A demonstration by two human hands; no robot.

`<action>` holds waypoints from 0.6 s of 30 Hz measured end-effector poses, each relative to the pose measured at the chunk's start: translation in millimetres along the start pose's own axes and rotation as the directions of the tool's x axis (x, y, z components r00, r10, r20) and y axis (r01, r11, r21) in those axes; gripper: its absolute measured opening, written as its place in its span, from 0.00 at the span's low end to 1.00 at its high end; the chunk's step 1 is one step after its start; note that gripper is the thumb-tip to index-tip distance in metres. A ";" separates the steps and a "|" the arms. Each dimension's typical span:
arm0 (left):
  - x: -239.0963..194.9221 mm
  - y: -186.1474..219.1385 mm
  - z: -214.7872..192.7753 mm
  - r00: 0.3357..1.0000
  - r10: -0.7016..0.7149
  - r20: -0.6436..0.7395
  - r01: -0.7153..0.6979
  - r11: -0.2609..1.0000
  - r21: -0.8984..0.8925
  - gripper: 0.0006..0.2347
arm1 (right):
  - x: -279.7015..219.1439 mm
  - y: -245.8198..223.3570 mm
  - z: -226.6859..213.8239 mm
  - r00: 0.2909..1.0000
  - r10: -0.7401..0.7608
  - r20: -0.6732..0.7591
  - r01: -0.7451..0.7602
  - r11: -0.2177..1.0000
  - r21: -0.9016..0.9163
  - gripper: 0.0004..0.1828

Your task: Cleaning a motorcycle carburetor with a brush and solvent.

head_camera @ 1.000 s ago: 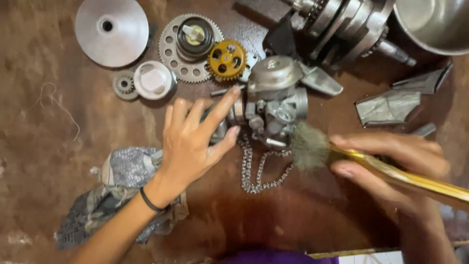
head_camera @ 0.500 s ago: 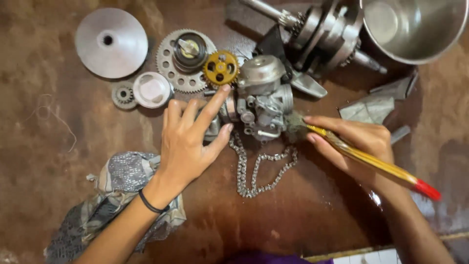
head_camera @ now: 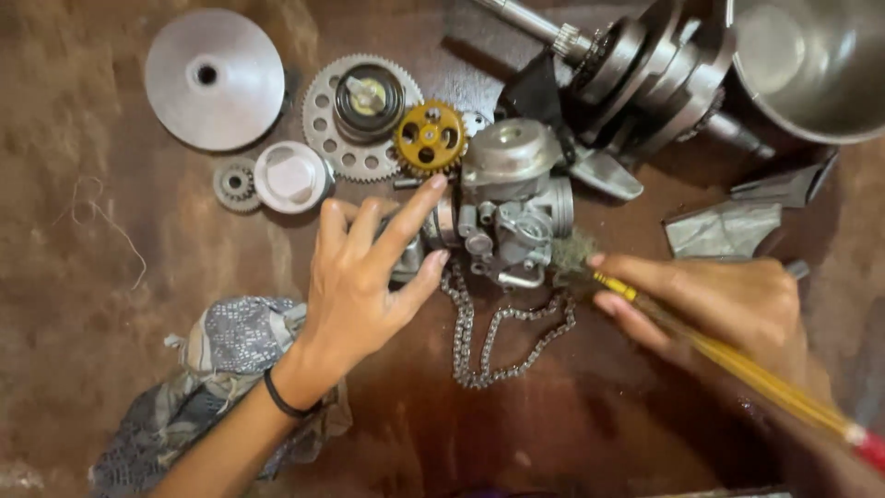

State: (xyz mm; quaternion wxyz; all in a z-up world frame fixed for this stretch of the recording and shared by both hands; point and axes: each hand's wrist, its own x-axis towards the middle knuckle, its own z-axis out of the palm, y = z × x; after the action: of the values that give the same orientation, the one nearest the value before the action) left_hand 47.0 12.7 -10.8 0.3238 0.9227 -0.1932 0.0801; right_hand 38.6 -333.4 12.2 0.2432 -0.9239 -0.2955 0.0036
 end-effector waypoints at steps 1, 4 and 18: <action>-0.9 0.6 -0.2 1.000 -0.005 0.016 0.005 1.000 -0.011 0.26 | 7.5 -2.9 -3.8 0.999 0.014 0.041 -0.016 0.998 0.054 0.21; -1.8 -0.3 4.4 1.000 -0.001 0.017 0.001 1.000 -0.008 0.26 | 12.4 -16.7 -14.7 0.996 -0.092 -0.005 0.092 0.993 0.072 0.16; -7.4 0.3 4.3 1.000 -0.004 0.005 0.004 1.000 0.000 0.27 | 21.0 -79.2 -39.1 0.970 0.210 -0.125 -0.192 0.971 0.139 0.16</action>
State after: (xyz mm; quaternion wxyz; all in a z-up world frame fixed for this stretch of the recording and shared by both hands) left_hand 40.2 12.0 -16.0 0.3234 0.9233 -0.1922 0.0771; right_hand 18.6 -283.4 85.3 0.3191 -0.9300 -0.1818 -0.0174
